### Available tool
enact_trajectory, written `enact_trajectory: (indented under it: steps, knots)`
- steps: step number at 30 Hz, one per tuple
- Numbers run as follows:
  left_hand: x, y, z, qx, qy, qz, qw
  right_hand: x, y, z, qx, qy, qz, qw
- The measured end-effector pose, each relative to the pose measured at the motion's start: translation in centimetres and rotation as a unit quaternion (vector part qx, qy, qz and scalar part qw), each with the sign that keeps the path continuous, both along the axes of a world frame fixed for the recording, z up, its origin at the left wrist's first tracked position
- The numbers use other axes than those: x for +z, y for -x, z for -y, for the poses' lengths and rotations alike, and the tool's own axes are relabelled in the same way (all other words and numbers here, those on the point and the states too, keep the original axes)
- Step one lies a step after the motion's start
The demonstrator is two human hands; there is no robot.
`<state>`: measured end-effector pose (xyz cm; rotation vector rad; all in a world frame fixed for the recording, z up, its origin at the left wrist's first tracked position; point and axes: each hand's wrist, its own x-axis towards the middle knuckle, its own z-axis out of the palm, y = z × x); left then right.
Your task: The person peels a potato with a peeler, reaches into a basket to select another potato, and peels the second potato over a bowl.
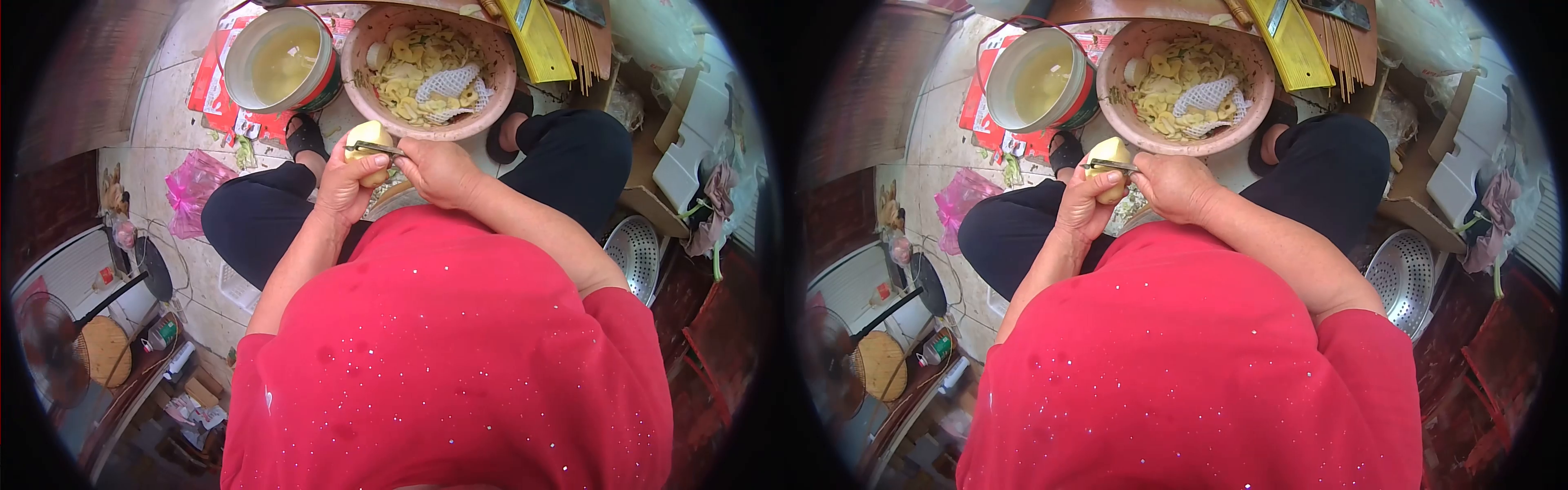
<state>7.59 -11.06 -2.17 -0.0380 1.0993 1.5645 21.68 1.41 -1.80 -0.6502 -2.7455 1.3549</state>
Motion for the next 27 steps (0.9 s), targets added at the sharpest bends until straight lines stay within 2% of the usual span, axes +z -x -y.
enact_trajectory:
  steps: [2, 4, 6, 7, 11, 13, 14, 16, 18, 21, 23, 27]
  knots:
    - [-0.2, 0.2, 0.5, -0.011, 0.004, 0.012, 1.000, -0.4, 0.3, -0.6, 0.012, -0.009, 0.011, 1.000]
    - [-0.1, 0.4, 0.7, -0.068, -0.001, 0.013, 0.998, -2.1, 0.7, -1.4, -0.082, -0.015, 0.066, 0.994]
    - [1.2, -0.4, 0.6, -0.078, -0.029, 0.001, 0.997, -5.6, 0.3, -3.5, -0.105, -0.005, 0.100, 0.989]
    - [1.7, -0.6, 0.7, -0.084, -0.056, -0.009, 0.995, -5.7, 0.4, -3.9, -0.124, 0.007, 0.136, 0.983]
    - [0.3, -0.2, 0.4, -0.030, 0.005, -0.021, 0.999, -2.0, 0.4, -2.1, -0.096, 0.047, 0.065, 0.992]
    - [-0.4, 0.1, 0.1, -0.015, 0.026, -0.042, 0.999, -1.3, 0.0, -1.3, -0.040, 0.037, 0.006, 0.998]
    - [-0.5, 0.3, 0.1, -0.015, 0.027, -0.042, 0.999, -0.8, -0.1, -0.9, -0.039, 0.038, 0.007, 0.998]
    - [-0.6, 0.3, 0.0, -0.036, 0.012, -0.031, 0.999, -0.2, -0.3, -0.2, 0.032, 0.021, 0.015, 0.999]
    - [-0.6, 0.4, 0.1, -0.045, 0.013, -0.023, 0.999, -0.6, -0.1, -0.3, 0.036, 0.024, 0.025, 0.999]
    - [-0.3, 0.0, 0.6, -0.062, 0.037, -0.001, 0.997, -2.3, 0.4, -1.9, 0.003, -0.018, 0.081, 0.997]
    - [0.5, -0.3, 1.0, -0.091, 0.021, -0.015, 0.996, -5.3, 0.2, -4.3, -0.146, -0.050, 0.146, 0.977]
    - [0.5, -0.5, 0.7, -0.054, 0.046, -0.076, 0.995, -3.0, 0.8, -3.6, -0.114, -0.010, 0.056, 0.992]
